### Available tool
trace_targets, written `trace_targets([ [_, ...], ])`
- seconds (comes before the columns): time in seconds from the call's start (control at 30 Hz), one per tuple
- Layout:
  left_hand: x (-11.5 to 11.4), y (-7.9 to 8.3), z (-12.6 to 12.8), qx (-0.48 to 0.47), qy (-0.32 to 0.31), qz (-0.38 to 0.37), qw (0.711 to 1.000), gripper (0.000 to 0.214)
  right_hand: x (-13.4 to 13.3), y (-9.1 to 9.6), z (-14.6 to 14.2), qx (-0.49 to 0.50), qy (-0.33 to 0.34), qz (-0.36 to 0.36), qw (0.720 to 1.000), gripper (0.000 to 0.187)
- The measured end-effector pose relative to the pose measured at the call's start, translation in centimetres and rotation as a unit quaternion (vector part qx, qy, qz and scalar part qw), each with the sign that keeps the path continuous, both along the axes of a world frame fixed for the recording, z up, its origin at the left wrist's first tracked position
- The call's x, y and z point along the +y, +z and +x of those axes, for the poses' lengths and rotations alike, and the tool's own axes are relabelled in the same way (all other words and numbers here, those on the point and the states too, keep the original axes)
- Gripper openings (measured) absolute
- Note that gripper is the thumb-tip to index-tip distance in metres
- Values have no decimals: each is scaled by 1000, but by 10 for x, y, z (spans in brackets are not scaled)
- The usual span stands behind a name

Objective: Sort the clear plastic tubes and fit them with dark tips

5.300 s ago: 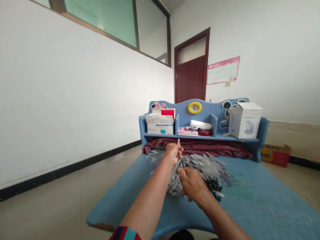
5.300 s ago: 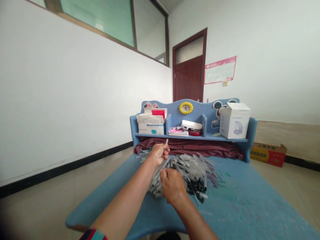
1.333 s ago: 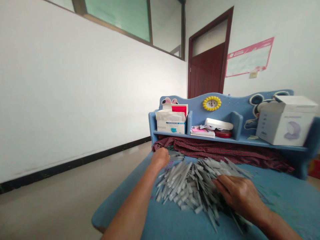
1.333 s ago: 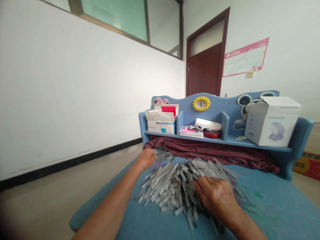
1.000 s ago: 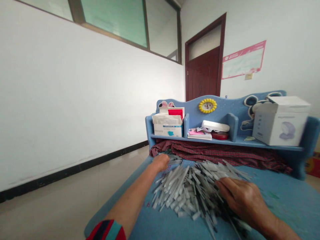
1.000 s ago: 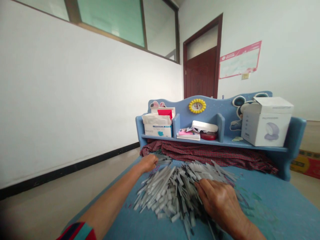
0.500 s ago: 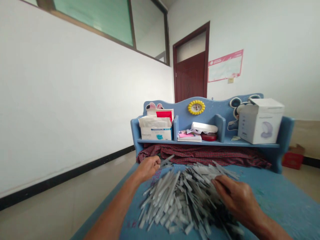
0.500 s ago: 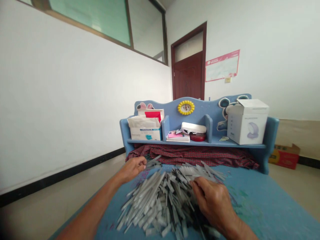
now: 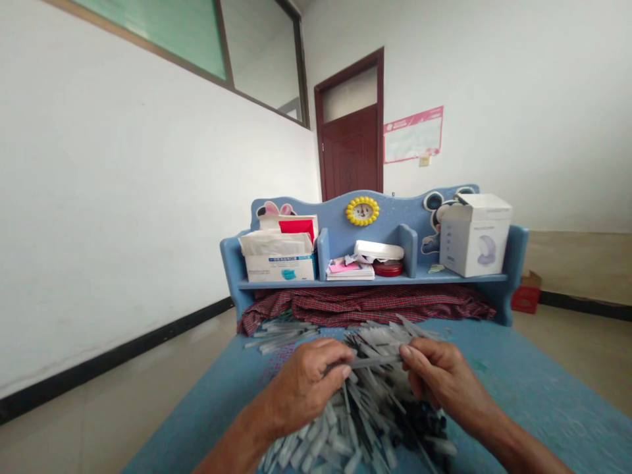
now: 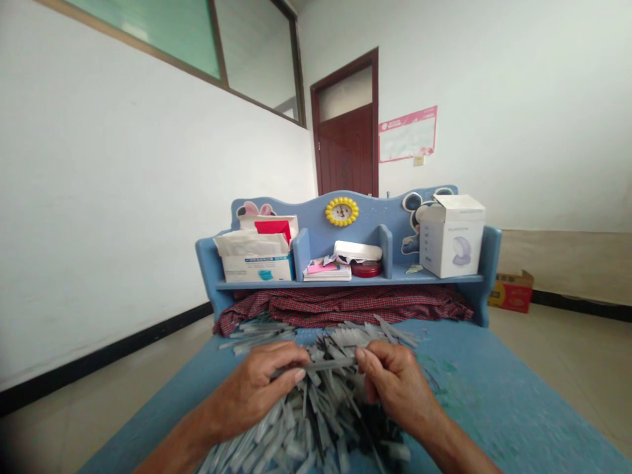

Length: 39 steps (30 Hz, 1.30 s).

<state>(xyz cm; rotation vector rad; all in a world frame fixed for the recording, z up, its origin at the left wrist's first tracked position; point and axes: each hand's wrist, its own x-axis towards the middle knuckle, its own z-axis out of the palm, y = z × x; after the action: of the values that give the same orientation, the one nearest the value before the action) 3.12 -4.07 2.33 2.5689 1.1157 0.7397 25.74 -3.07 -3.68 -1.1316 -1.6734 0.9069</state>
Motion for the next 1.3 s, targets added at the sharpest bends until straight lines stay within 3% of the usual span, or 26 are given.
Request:
trace_targets([
  [0.17,2,-1,-2,-7,1,-38,999,17,0,0,2,52,62,-70,994,46],
  [0.4,4,-2,-3,-28,5,-169,985,26,3,4,7,104,137,-87,981,35],
  [0.67,5,-1,-2,-37,22,-165,985,23,6,1,6,57,73,-74,993,43],
  [0.9,8,-2,-1,-26,27,-163,986,25,4,6,6,118,124,-96,981,39],
  [1.1,6,-2,1,-26,31,-165,985,23,4,4,4,78,85,-103,988,41],
  [1.3,7,-3,1,-17,33,-162,986,25,3,7,4,116,126,-129,977,47],
])
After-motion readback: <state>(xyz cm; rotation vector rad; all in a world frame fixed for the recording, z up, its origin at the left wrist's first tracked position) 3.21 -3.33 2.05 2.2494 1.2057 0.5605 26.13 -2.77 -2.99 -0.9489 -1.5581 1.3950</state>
